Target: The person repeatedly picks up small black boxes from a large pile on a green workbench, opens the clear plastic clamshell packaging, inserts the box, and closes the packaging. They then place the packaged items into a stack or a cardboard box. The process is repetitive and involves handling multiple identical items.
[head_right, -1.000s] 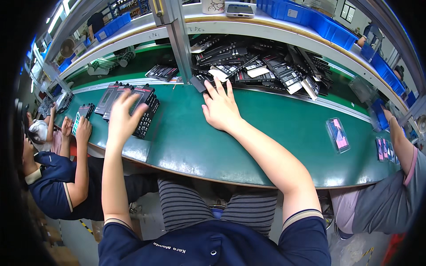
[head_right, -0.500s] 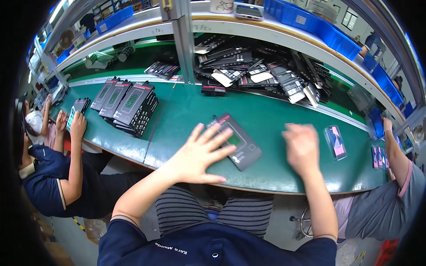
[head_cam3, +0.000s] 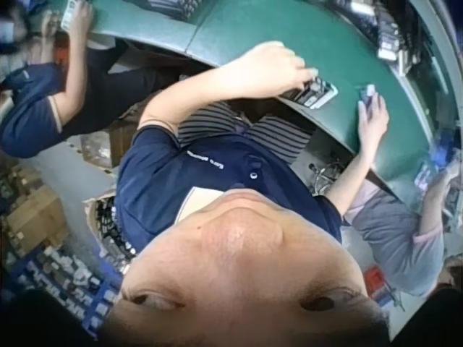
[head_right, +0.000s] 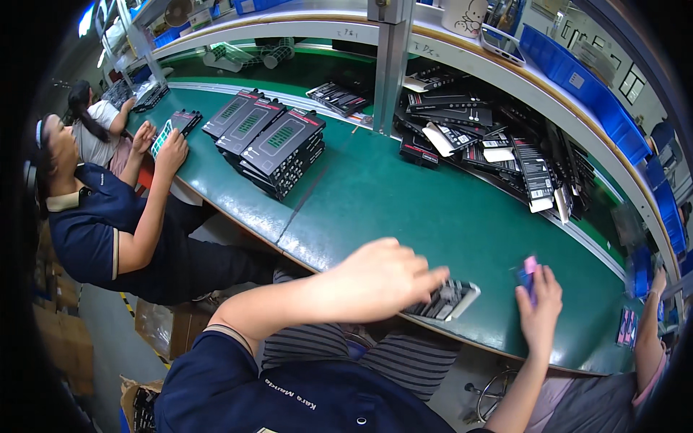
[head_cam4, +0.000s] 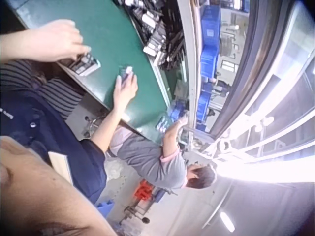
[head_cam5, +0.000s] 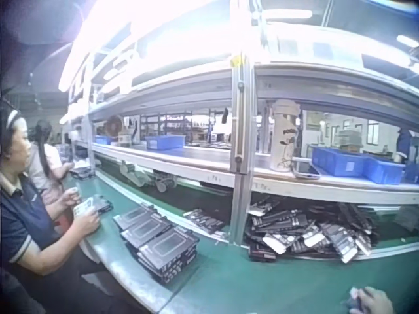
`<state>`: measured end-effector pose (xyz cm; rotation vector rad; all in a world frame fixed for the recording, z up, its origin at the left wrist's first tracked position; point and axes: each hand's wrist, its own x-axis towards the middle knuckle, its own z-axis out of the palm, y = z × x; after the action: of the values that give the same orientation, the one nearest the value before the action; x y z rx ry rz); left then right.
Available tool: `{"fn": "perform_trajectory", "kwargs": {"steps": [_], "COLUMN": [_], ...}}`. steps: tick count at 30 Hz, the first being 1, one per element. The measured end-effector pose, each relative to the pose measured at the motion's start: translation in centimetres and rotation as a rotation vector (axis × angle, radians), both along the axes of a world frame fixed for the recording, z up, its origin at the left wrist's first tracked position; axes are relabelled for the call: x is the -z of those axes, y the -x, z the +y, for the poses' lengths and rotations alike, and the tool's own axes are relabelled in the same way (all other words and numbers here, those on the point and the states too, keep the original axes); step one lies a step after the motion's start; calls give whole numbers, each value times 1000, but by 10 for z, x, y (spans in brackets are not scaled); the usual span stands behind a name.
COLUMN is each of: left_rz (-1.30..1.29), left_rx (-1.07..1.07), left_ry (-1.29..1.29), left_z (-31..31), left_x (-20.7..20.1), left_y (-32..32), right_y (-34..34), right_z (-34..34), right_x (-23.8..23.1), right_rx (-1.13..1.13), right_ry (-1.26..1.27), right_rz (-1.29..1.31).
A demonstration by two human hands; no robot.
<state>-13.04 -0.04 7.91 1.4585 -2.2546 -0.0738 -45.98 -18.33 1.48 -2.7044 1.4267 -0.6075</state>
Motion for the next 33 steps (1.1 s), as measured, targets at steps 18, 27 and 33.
{"fn": "perform_trajectory", "kwargs": {"steps": [18, 27, 33], "left_rz": [208, 703, 888], "left_rx": [-23, -178, -217], "left_ry": [-86, 318, 555], "left_z": [-20, -14, -16], "left_x": [45, 20, 55], "left_y": [9, 24, 45], "right_y": [-114, -125, -156], "right_z": [99, 106, 126], "right_x": [-28, -53, -74], "right_rx": [-656, -805, -502], "right_ry": [-491, -1235, -1184], "right_rz": [-289, -1413, -1587]}}
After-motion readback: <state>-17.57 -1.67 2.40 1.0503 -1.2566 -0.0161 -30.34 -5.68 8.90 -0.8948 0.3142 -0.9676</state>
